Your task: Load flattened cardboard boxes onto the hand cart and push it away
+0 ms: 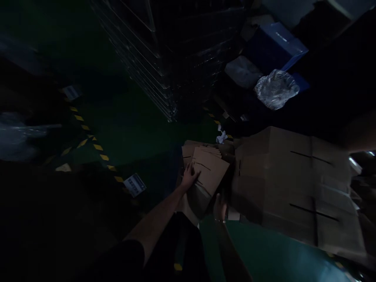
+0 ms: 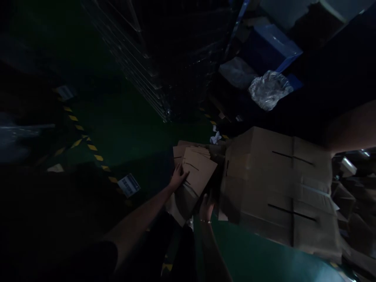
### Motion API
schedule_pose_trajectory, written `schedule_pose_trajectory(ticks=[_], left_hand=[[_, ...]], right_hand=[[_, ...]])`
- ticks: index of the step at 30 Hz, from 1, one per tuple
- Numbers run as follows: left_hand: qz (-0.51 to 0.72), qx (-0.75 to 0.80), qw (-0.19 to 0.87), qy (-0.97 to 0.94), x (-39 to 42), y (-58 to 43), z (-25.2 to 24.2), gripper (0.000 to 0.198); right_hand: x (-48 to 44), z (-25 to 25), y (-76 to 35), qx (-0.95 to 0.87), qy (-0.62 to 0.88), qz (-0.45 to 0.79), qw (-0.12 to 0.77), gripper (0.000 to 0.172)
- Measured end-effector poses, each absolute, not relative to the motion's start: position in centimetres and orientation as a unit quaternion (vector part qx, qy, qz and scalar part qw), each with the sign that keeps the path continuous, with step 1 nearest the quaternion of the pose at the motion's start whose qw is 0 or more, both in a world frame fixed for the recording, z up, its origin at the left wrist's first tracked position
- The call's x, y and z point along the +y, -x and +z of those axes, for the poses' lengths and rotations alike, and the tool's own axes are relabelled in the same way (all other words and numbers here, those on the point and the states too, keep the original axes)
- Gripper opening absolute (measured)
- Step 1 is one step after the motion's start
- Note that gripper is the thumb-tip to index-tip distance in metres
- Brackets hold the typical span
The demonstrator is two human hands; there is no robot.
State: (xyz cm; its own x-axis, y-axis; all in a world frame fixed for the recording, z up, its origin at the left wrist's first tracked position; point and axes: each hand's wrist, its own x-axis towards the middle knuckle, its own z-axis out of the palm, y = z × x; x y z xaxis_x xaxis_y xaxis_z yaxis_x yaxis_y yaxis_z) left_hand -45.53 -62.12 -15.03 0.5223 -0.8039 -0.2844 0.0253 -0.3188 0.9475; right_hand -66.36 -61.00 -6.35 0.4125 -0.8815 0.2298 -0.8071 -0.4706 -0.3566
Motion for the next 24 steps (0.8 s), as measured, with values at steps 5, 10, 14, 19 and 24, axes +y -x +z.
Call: schedule_pose_trajectory(ticks=[5,10,14,19,24], left_hand=[[-0.413,-0.299,0.506,-0.696,-62.1,45.9,-14.2,0.080],[-0.380,-0.332,0.504,-0.701,-60.9,46.0,-14.0,0.080],[-0.366,-0.369,0.484,-0.704,-59.7,46.5,-13.5,0.082],[-0.294,-0.469,0.433,-0.711,-59.4,48.1,-11.0,0.080],[-0.255,-0.510,0.392,-0.722,-59.2,49.6,-8.8,0.069]], right_hand=[[-60.6,-4.4,63.8,0.418,0.901,-0.105,0.043,0.056],[-62.3,-3.7,63.6,0.416,0.907,-0.057,0.011,0.053],[-62.6,-3.0,64.7,0.428,0.903,-0.042,-0.008,0.054],[-63.2,-2.5,65.3,0.451,0.890,-0.062,0.000,0.050],[-63.4,-2.6,65.7,0.448,0.892,-0.059,0.034,0.057]])
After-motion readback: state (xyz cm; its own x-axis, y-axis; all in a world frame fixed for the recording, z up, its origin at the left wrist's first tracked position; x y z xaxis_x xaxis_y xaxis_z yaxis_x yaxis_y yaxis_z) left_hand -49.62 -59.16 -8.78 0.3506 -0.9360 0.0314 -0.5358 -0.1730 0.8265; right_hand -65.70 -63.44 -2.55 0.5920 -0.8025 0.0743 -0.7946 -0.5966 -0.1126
